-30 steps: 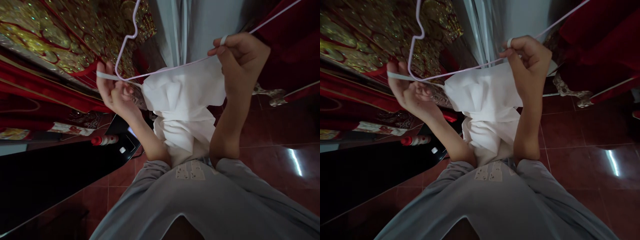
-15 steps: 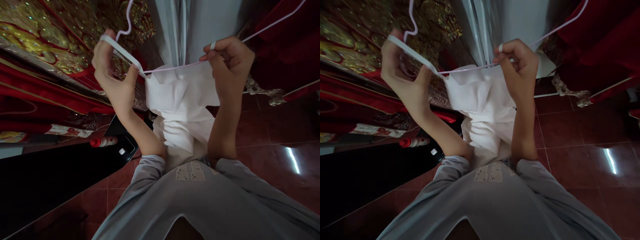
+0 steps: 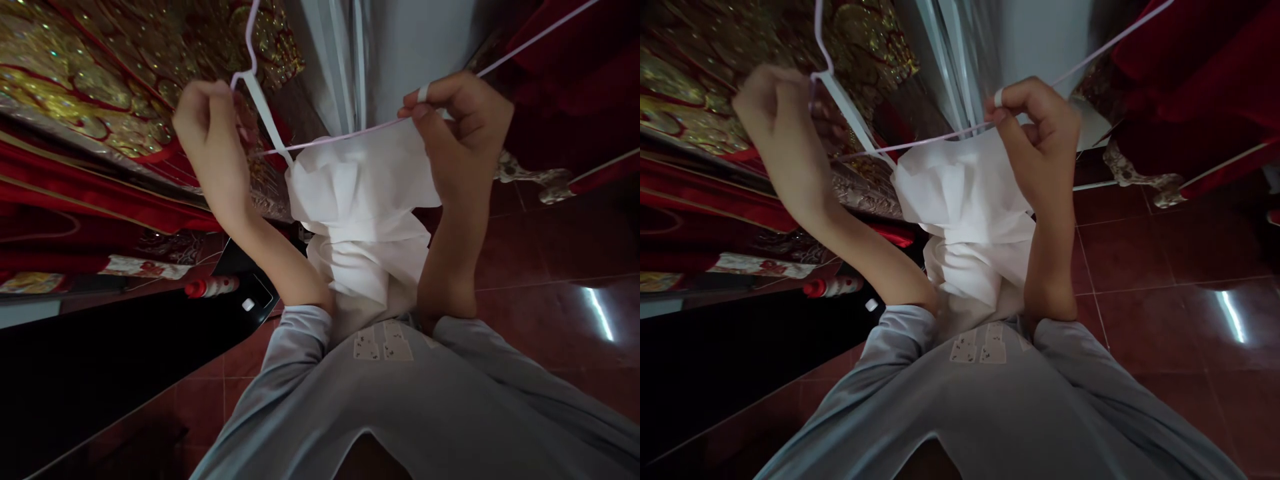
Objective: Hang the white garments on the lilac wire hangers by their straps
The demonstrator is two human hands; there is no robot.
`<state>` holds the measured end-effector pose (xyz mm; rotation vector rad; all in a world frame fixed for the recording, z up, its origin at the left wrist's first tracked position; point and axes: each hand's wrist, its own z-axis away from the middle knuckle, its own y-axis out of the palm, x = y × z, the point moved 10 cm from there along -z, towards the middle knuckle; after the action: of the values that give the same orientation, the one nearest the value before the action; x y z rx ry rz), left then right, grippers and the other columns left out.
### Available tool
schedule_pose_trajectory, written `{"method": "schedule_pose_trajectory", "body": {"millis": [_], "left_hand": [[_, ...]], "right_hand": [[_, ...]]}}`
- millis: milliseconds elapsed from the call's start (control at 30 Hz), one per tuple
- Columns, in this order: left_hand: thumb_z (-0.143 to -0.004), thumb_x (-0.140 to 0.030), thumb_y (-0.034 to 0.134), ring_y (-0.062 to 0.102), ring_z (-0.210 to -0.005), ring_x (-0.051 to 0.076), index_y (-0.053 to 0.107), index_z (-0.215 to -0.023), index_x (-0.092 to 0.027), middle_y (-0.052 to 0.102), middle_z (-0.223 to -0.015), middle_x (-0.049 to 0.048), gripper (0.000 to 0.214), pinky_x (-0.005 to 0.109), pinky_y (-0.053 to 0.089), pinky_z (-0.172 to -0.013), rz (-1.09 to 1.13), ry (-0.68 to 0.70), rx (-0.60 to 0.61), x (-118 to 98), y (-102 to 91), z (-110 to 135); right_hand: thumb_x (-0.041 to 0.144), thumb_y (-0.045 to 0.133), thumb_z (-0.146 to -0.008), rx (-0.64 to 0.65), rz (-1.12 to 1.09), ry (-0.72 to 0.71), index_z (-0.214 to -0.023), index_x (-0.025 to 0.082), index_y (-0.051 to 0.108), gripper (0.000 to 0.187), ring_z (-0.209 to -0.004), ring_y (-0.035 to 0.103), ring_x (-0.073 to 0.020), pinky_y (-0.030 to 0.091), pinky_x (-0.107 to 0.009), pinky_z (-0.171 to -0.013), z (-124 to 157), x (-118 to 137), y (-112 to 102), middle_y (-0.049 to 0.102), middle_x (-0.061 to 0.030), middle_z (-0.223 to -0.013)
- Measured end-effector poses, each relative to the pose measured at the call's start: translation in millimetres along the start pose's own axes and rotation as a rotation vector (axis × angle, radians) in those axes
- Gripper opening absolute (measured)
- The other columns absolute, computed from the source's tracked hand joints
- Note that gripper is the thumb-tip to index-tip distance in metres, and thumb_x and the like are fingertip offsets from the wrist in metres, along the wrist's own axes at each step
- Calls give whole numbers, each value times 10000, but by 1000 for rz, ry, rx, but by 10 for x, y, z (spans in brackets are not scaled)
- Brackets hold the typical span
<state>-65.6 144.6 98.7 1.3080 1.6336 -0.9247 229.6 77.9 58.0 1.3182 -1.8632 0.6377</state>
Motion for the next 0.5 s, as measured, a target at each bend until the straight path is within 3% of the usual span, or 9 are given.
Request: {"method": "schedule_pose_trajectory", "body": {"millis": [100,200,367,433,500], "left_hand": [[-1108,-42,482,507,-565,133,569,-868,-184,545,-676,-15,292,238,410,-553,232,-133,-180,441,-139,140],[-1166,-126,350,657,-715,154,512,-1060,-254,684,-850,-3,233,285,521,-737,488,-165,-329,727,-70,373],[-1177,-226,266,724,-827,205,465,-1112,-287,689,-856,13,218,386,552,-920,566,-50,-313,660,329,628],[-1182,-240,260,722,-806,199,444,-1103,-286,668,-800,2,206,374,571,-927,529,-55,-348,621,373,669],[-1190,-235,237,710,-733,181,411,-1077,-273,642,-743,-19,211,341,583,-882,482,-106,-395,624,346,677]], "right_hand": [[91,637,-890,-5,-4,-31,-872,223,704,149,-864,722,-142,445,-261,-588,9,33,46,737,0,-919],[62,597,-894,-12,24,-30,-871,214,687,178,-874,713,-124,448,-245,-591,12,45,66,734,9,-919],[76,586,-887,-14,-8,-45,-885,208,739,203,-785,685,-109,442,-237,-567,16,26,85,758,-3,-930],[85,556,-899,-41,-52,-87,-921,210,760,241,-816,705,-128,540,-285,-708,10,-21,40,770,-18,-979],[86,456,-933,-23,14,-81,-1033,220,750,339,-999,708,-162,563,-384,-960,-26,-167,-38,742,-42,-1099]]}}
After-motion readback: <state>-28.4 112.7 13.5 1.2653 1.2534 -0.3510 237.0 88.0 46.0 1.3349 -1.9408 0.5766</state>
